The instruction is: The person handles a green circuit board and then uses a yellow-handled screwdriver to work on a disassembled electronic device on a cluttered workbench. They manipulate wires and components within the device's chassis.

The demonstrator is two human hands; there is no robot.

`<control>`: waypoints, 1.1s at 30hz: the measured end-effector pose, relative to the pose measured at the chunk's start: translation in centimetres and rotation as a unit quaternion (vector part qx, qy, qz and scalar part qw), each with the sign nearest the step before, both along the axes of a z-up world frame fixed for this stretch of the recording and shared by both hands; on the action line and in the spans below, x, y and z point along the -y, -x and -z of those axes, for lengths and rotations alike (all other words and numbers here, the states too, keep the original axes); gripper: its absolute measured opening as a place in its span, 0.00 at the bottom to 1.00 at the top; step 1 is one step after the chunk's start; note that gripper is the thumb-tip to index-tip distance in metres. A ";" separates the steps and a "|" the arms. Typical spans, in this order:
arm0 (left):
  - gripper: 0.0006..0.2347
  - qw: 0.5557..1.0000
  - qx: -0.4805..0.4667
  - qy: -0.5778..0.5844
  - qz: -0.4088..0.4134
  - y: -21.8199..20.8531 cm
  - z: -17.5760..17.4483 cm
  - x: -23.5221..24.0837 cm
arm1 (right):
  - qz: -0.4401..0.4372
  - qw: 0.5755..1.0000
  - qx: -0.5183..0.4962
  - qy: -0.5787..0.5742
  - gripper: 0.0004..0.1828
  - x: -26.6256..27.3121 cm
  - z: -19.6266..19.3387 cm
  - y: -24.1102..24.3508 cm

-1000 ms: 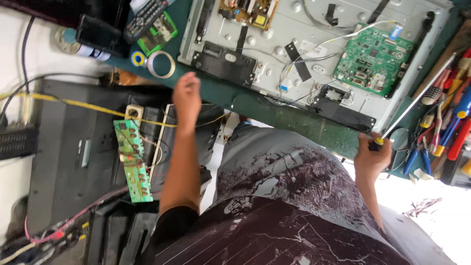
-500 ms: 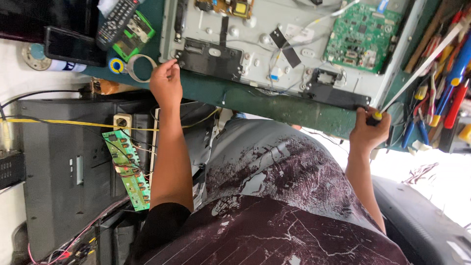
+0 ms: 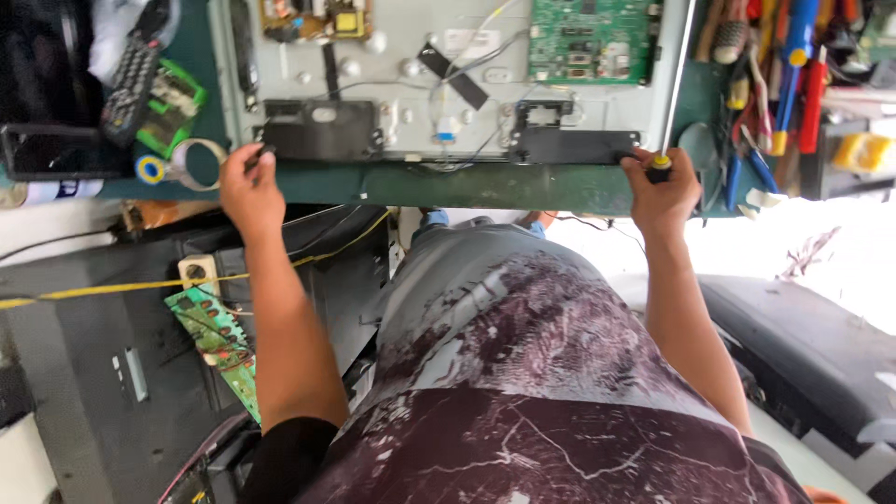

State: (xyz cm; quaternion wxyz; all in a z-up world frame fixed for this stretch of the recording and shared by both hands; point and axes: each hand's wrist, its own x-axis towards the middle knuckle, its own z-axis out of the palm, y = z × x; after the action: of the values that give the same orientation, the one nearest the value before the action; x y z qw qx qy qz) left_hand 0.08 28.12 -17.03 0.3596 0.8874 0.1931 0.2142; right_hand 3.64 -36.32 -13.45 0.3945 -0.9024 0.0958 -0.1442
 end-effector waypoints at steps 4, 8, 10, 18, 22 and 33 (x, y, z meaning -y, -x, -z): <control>0.08 0.999 -0.030 0.020 -0.026 1.1 0.1 0.2 | -0.013 0.999 -0.025 -0.039 0.19 0.1 -0.7 -0.9; 0.07 0.992 -0.094 0.030 -0.079 1.7 -0.1 0.4 | -0.015 0.998 -0.060 -0.028 0.20 0.2 -1.0 -1.3; 0.07 0.990 -0.112 0.030 -0.087 1.5 -0.6 0.7 | -0.019 0.996 -0.077 -0.032 0.20 0.9 -0.8 -1.3; 0.11 0.976 -0.155 -0.112 -0.100 -0.4 -4.8 2.4 | -0.010 0.986 -0.147 -0.074 0.17 2.6 -1.9 -1.6; 0.07 0.995 -0.087 -0.040 0.021 -7.3 -13.1 11.5 | -0.024 0.988 -0.084 -0.127 0.08 2.6 -5.9 -1.9; 0.10 0.917 -0.286 -0.079 0.266 -20.3 -6.5 21.8 | -0.184 0.976 -0.009 -0.113 0.19 -0.1 -15.0 -3.9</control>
State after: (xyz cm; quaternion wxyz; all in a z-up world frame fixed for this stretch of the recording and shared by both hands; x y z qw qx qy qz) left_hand 20.42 6.37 -10.53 0.2618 0.9548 0.0268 -0.1381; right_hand 7.53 -36.24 1.56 0.5125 -0.8557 -0.0525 -0.0493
